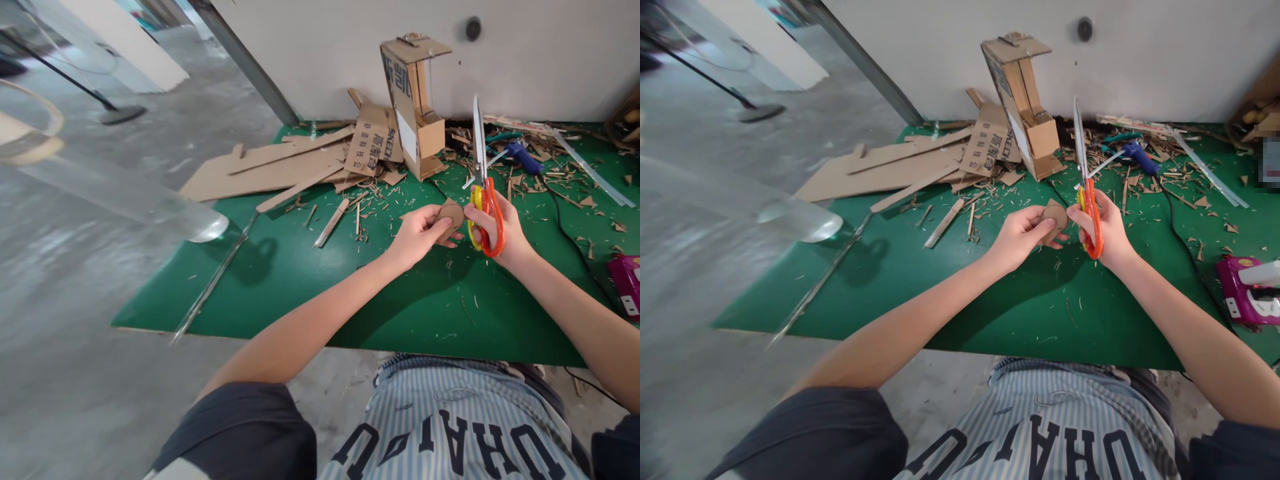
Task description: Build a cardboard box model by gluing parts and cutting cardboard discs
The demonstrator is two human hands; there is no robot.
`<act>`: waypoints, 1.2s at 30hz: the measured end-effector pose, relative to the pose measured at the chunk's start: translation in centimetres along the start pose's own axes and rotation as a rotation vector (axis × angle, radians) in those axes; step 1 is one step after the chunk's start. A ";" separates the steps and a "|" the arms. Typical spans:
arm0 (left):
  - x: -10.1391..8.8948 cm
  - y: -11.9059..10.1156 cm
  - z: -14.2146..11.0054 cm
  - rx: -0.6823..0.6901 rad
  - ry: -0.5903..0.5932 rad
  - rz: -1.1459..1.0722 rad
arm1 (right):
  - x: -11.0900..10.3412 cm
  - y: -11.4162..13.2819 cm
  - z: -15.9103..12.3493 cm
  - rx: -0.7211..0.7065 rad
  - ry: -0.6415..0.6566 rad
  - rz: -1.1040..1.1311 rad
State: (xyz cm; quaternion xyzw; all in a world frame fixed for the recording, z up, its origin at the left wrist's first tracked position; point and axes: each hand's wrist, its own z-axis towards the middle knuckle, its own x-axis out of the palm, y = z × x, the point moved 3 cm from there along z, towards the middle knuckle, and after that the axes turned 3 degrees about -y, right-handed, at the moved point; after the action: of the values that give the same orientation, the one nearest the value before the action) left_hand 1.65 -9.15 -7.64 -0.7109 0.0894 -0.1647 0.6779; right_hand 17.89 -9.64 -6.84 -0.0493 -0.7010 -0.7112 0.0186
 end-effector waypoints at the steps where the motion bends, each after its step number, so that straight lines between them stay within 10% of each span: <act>1: 0.0 0.1 0.0 -0.004 -0.005 0.002 | 0.0 -0.1 0.1 0.006 -0.007 0.022; 7: -0.2 -0.2 0.0 0.041 -0.041 -0.027 | -0.6 -0.4 0.4 0.045 -0.058 0.103; 21: -2.5 -3.5 1.3 0.284 -0.317 -0.057 | -2.9 0.6 0.0 -0.356 0.157 -0.442; 36: -0.3 -7.8 3.7 0.396 -0.273 0.143 | -2.8 0.0 -0.3 -0.493 0.099 -0.666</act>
State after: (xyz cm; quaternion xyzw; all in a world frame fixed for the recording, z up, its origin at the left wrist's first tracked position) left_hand 1.98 -5.08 0.00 -0.5717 0.0130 -0.0329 0.8197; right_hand 20.67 -10.04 -7.10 0.2115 -0.4857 -0.8264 -0.1910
